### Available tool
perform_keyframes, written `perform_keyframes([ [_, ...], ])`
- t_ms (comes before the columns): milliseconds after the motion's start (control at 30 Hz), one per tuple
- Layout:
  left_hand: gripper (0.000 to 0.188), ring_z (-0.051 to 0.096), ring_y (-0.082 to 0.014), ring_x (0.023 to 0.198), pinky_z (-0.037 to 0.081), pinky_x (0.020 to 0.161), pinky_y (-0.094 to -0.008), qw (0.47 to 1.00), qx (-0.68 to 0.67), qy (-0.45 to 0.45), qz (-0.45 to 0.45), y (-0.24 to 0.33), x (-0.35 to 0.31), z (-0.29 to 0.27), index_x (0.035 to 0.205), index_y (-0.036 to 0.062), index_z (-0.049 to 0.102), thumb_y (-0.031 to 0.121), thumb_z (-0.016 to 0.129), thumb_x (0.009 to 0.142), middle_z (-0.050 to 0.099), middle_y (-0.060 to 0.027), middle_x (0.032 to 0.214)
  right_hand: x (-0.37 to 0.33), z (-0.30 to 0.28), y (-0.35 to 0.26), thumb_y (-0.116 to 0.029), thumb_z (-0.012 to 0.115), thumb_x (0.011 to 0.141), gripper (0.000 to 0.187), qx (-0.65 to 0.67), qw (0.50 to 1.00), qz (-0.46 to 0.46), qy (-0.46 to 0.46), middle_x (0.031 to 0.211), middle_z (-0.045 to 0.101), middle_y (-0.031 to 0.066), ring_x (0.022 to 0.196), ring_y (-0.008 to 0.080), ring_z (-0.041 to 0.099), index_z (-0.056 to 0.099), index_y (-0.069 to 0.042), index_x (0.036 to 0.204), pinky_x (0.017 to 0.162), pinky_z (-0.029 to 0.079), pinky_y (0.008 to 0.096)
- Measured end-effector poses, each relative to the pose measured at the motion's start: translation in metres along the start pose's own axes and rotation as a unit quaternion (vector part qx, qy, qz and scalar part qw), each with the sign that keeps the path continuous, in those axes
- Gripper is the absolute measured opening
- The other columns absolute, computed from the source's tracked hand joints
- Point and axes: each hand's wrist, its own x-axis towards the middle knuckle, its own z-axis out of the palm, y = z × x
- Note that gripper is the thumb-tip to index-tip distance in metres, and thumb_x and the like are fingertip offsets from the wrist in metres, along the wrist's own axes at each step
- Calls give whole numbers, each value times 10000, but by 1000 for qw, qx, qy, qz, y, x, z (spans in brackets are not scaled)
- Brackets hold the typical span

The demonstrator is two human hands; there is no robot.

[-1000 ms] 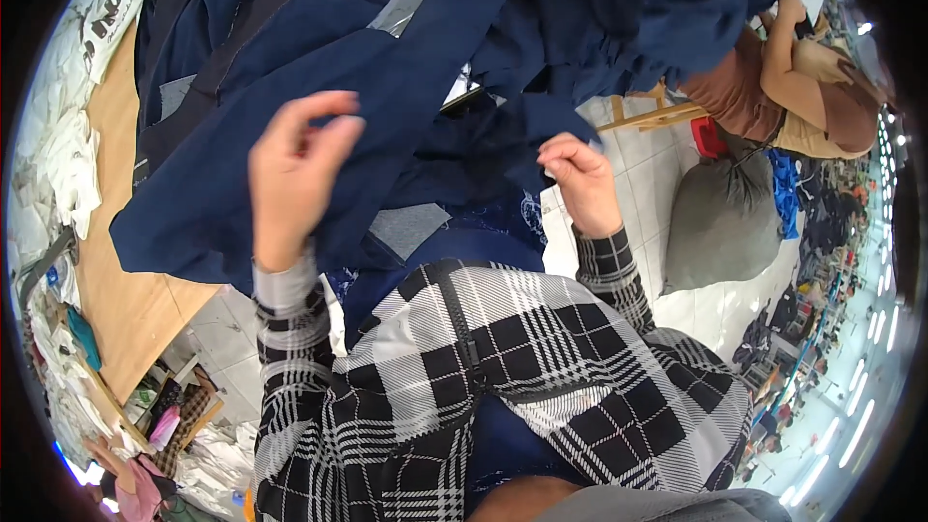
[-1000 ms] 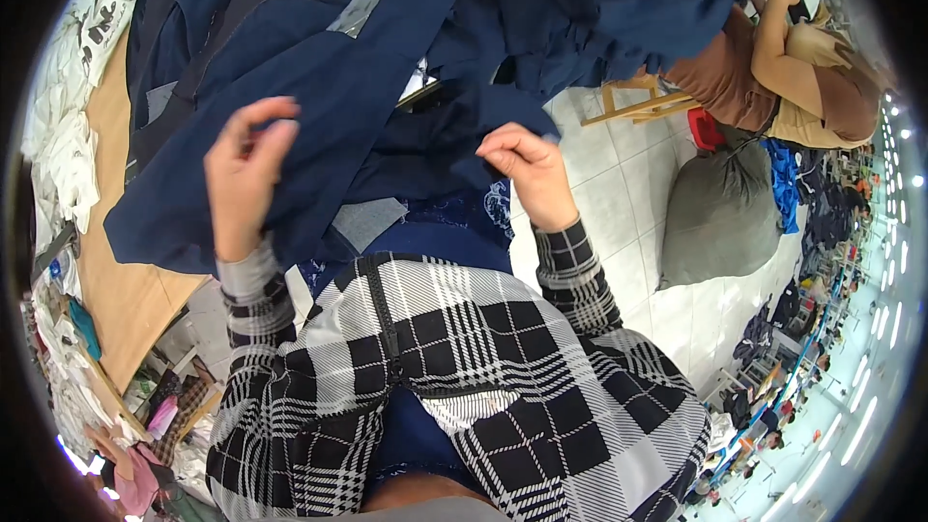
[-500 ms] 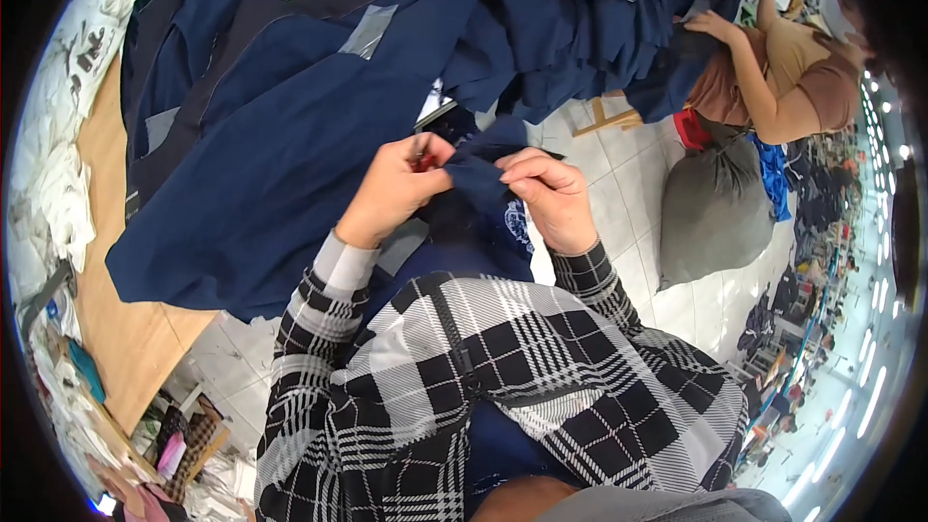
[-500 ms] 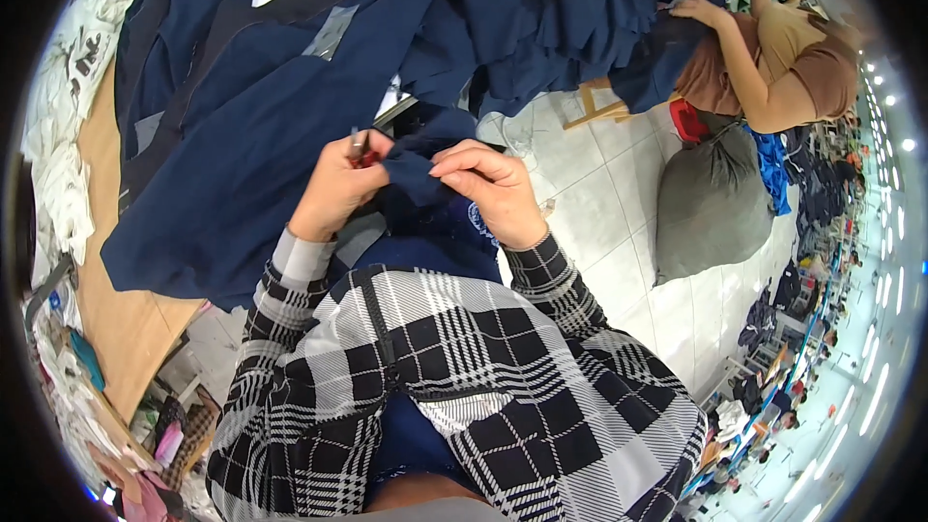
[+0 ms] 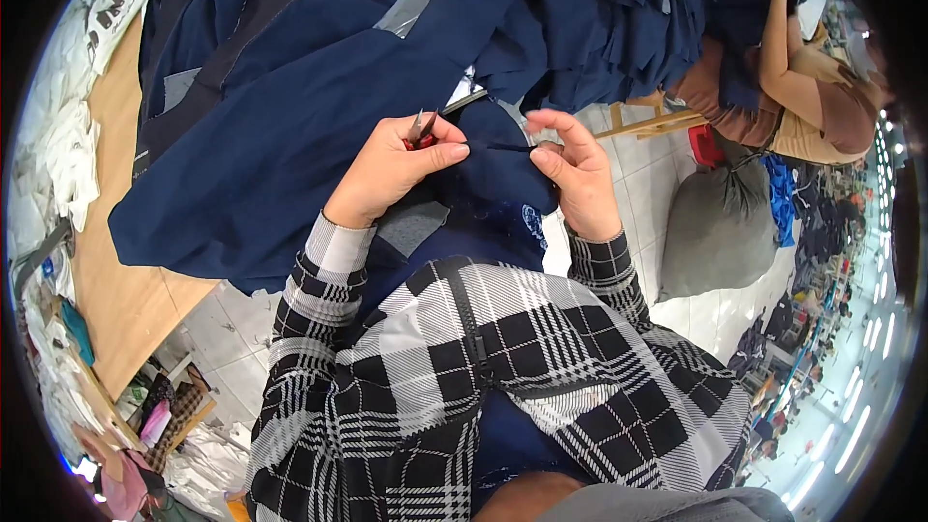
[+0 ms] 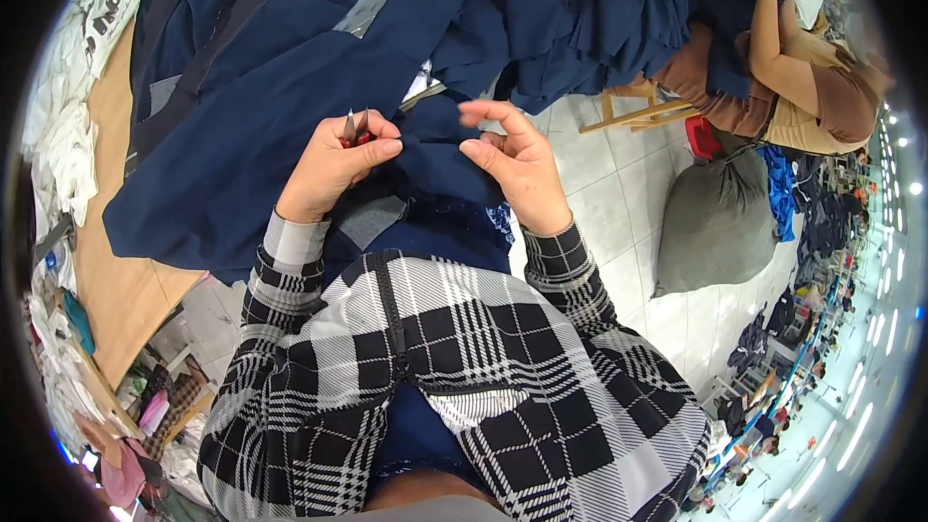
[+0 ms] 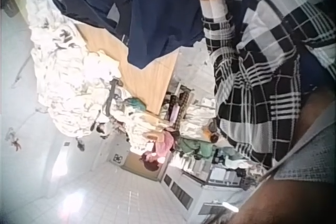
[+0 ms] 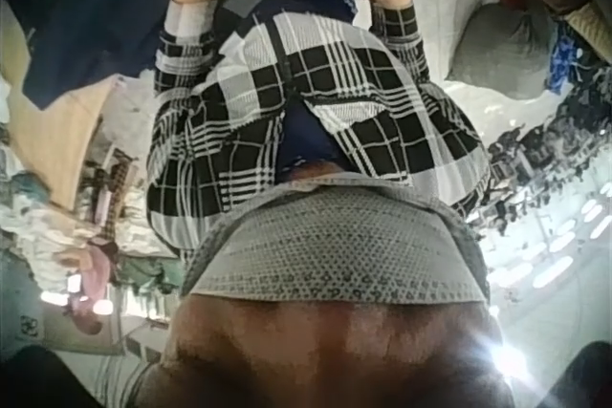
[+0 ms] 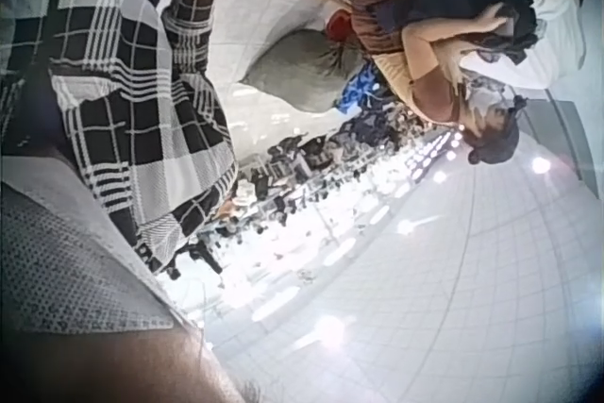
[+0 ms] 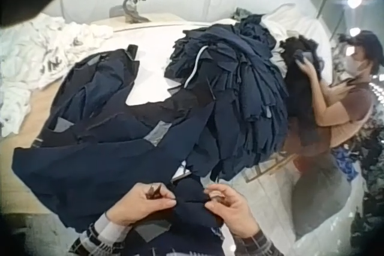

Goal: Trimming loose threads from navy blue garments using thread snips.

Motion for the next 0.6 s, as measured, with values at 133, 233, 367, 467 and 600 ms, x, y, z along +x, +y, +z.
perform_keyframes([
  [133,136,416,-12,635,342,583,-167,999,-3,0,39,-1,-1,-4,873,21,648,133,688,806,517,72,700,10,7,-16,-37,643,799,571,-27,996,55,-69,1332,430,73,731,35,456,411,-29,1321,737,408,171],
  [233,139,418,-12,641,342,590,-166,999,-13,4,47,2,-1,-3,888,16,655,126,684,807,517,68,703,17,13,-22,-3,639,790,559,-110,990,23,-89,1237,496,71,720,23,453,427,-25,1307,711,407,156],
  [367,150,422,-13,654,344,603,-165,999,-49,6,6,8,-3,-3,909,8,659,122,675,813,522,63,718,23,10,-21,31,631,788,464,-118,984,85,-101,1011,577,41,800,44,535,509,-26,1232,716,429,155],
  [467,161,423,-8,645,339,585,-162,998,-42,10,37,8,-4,-2,920,0,658,128,666,823,529,63,725,27,10,-23,37,610,806,350,-117,988,57,-86,892,605,20,788,51,553,577,-20,1150,728,447,162],
  [600,143,385,1,557,292,502,-155,999,-33,18,21,4,-2,0,908,25,647,141,662,827,517,71,696,30,11,-27,22,584,834,272,-123,990,24,-65,852,603,11,810,66,558,590,0,1105,768,443,180],
])
